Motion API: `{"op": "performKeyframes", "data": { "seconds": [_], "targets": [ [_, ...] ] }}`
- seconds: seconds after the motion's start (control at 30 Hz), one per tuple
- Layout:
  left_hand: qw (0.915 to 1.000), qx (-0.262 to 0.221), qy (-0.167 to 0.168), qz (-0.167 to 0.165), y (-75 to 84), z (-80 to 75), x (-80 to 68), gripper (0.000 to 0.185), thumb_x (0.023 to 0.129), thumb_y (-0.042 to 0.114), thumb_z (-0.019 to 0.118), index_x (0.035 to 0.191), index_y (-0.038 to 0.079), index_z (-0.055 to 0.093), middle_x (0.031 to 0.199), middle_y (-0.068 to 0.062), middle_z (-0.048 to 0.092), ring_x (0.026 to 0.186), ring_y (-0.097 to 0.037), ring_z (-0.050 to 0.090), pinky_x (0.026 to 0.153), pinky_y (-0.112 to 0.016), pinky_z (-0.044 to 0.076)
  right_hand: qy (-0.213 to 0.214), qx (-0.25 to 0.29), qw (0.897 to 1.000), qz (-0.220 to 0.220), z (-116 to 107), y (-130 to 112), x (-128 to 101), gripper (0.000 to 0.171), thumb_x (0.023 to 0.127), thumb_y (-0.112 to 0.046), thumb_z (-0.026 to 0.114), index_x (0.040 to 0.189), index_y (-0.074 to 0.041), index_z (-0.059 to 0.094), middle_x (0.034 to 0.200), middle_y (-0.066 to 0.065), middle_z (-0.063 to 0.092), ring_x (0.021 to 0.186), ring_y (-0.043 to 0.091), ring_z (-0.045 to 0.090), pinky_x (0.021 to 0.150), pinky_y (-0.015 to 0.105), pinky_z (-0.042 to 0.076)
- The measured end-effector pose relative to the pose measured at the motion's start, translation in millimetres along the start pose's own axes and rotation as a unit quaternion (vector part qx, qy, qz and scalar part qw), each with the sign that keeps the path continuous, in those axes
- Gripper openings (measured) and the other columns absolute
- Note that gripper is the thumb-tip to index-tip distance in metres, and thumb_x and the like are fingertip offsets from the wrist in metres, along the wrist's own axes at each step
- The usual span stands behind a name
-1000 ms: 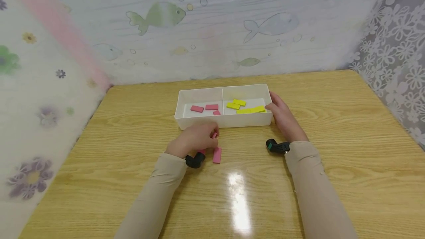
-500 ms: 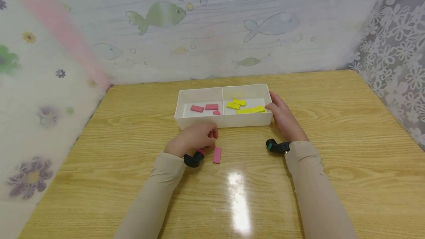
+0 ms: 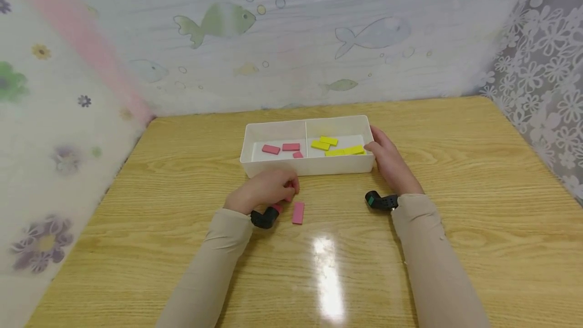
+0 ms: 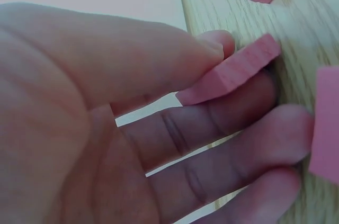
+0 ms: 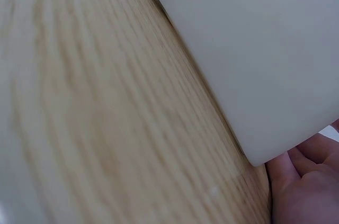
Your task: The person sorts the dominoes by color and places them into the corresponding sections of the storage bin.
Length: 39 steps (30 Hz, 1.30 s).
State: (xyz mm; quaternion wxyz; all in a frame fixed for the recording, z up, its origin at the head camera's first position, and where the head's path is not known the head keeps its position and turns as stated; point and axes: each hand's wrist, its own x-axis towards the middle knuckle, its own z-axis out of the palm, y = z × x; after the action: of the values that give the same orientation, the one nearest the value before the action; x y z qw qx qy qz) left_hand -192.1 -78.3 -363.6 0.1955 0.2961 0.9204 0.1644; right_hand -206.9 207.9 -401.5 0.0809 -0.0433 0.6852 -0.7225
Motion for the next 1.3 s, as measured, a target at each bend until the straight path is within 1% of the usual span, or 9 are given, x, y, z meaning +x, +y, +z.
{"op": "performKeyframes", "data": {
  "seconds": [0.13, 0.27, 0.4, 0.63, 0.8, 0.93, 1.03, 1.3],
  "targets": [
    [1.0000, -0.008, -0.001, -0.001, -0.6, -1.1, 0.9, 0.013, 0.084, 0.010, 0.050, 0.076, 0.015, 0.059, 0.064, 0.005, 0.054, 0.056, -0.010, 0.050, 0.057, -0.023, 0.040, 0.003, 0.001, 1.000, -0.004, -0.6, 0.7, 0.9, 0.058, 0.094, -0.009, 0.034, 0.145, -0.019, 0.008, 0.149, -0.003, 0.005, 0.132, 0.013, 0.007, 0.105, 0.041, 0.008],
    [0.9999, -0.011, 0.000, -0.003, -1.9, -0.9, 1.7, 0.015, 0.085, 0.016, 0.054, 0.071, 0.016, 0.059, 0.062, 0.005, 0.054, 0.056, -0.010, 0.050, 0.056, -0.023, 0.040, 0.004, -0.003, 1.000, -0.012, -1.0, 2.3, 2.2, 0.057, 0.093, -0.009, 0.034, 0.145, -0.016, 0.009, 0.149, 0.000, 0.006, 0.132, 0.014, 0.008, 0.105, 0.042, 0.009],
    [0.9999, -0.010, -0.001, -0.003, -3.0, 1.1, 1.7, 0.017, 0.085, 0.020, 0.053, 0.069, 0.017, 0.059, 0.062, 0.006, 0.054, 0.056, -0.010, 0.049, 0.056, -0.023, 0.040, 0.006, 0.000, 1.000, -0.014, -0.8, 4.0, 1.8, 0.057, 0.093, -0.007, 0.033, 0.145, -0.015, 0.010, 0.148, 0.002, 0.008, 0.132, 0.014, 0.010, 0.105, 0.041, 0.009],
    [0.9997, -0.021, -0.001, -0.012, -3.8, 0.6, 1.1, 0.016, 0.082, 0.022, 0.059, 0.067, 0.015, 0.057, 0.061, 0.004, 0.054, 0.055, -0.011, 0.050, 0.054, -0.024, 0.039, 0.002, 0.001, 1.000, -0.009, -0.5, 2.1, 1.3, 0.057, 0.095, -0.009, 0.033, 0.145, -0.018, 0.008, 0.149, -0.001, 0.005, 0.133, 0.014, 0.006, 0.105, 0.042, 0.008],
    [0.9994, -0.031, -0.002, -0.013, -3.7, 0.4, -0.2, 0.019, 0.080, 0.024, 0.062, 0.065, 0.014, 0.056, 0.059, 0.004, 0.053, 0.054, -0.011, 0.050, 0.053, -0.025, 0.039, 0.001, -0.001, 1.000, -0.007, 0.0, 1.0, 0.4, 0.057, 0.095, -0.010, 0.033, 0.145, -0.019, 0.008, 0.149, -0.002, 0.004, 0.133, 0.015, 0.006, 0.105, 0.042, 0.008],
    [0.9991, -0.040, 0.003, -0.013, -2.5, 0.3, -0.4, 0.020, 0.080, 0.024, 0.061, 0.064, 0.014, 0.055, 0.058, 0.003, 0.053, 0.052, -0.012, 0.050, 0.052, -0.025, 0.038, 0.002, 0.000, 1.000, -0.011, -0.6, 0.4, -0.4, 0.057, 0.095, -0.009, 0.034, 0.145, -0.018, 0.008, 0.149, -0.001, 0.005, 0.133, 0.016, 0.007, 0.105, 0.042, 0.009],
    [0.9992, -0.037, 0.006, -0.014, -2.0, 0.2, 0.1, 0.021, 0.081, 0.024, 0.060, 0.064, 0.014, 0.055, 0.058, 0.004, 0.053, 0.051, -0.012, 0.050, 0.051, -0.025, 0.038, 0.003, 0.003, 1.000, -0.019, -1.0, -0.1, -0.5, 0.057, 0.094, -0.009, 0.035, 0.145, -0.017, 0.009, 0.148, 0.000, 0.007, 0.133, 0.017, 0.009, 0.105, 0.042, 0.010],
    [0.9994, -0.031, 0.011, -0.005, -3.6, 2.2, 2.3, 0.021, 0.082, 0.023, 0.057, 0.063, 0.013, 0.056, 0.058, 0.004, 0.055, 0.050, -0.011, 0.051, 0.051, -0.025, 0.039, 0.000, 0.005, 1.000, -0.020, -1.2, 0.6, -1.0, 0.056, 0.095, -0.009, 0.034, 0.145, -0.016, 0.010, 0.148, 0.003, 0.008, 0.132, 0.020, 0.011, 0.104, 0.042, 0.012]
  ]
}}
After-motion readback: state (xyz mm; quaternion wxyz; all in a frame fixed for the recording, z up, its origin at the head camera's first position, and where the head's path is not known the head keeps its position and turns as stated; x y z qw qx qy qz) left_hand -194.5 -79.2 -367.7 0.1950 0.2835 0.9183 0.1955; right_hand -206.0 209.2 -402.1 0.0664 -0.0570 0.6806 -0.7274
